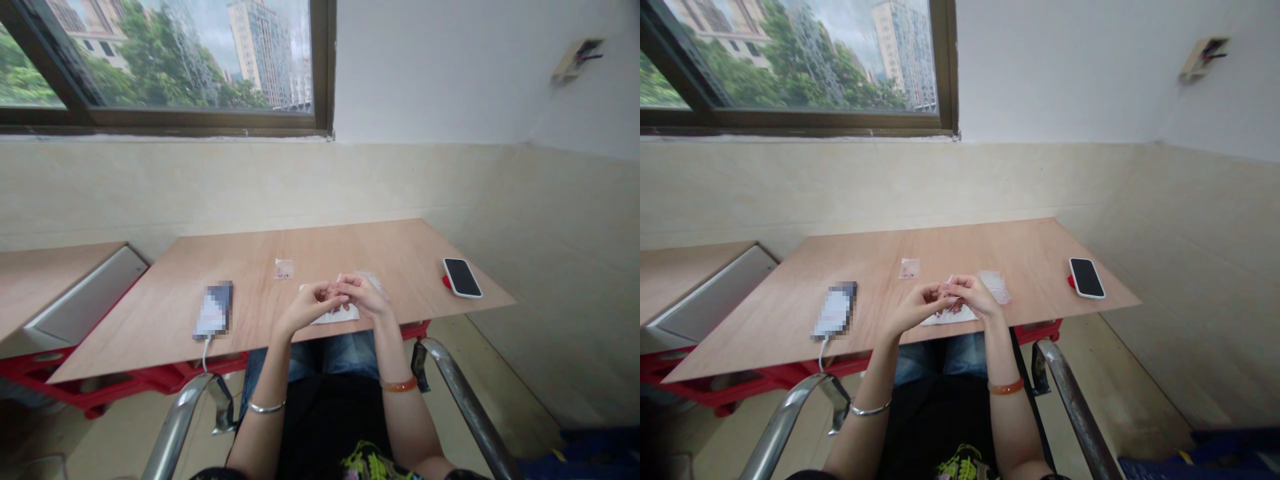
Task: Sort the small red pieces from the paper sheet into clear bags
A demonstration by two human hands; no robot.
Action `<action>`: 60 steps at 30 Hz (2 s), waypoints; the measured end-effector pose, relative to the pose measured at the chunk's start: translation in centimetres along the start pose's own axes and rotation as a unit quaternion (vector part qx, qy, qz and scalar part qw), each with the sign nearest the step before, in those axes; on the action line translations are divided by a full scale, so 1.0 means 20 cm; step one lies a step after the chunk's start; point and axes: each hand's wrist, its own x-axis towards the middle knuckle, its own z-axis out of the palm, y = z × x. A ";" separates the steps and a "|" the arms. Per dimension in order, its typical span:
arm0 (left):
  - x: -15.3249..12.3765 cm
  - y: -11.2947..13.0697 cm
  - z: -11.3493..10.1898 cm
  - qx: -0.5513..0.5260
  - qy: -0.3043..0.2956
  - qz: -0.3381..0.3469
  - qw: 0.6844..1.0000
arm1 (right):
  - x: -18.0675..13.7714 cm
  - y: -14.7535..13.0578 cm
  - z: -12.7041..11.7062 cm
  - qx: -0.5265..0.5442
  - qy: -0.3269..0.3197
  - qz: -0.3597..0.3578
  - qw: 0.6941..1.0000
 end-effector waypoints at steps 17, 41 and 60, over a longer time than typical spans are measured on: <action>0.05 -0.08 0.02 -0.137 0.049 0.003 0.989 | 0.02 0.01 0.06 0.026 0.025 -0.026 0.999; 0.09 -0.06 0.12 -0.064 0.213 0.022 0.975 | 0.04 0.04 0.11 -0.055 0.150 -0.073 0.984; 0.06 -0.07 0.05 0.144 0.268 0.074 0.950 | 0.04 0.05 0.14 -0.201 0.251 -0.104 0.941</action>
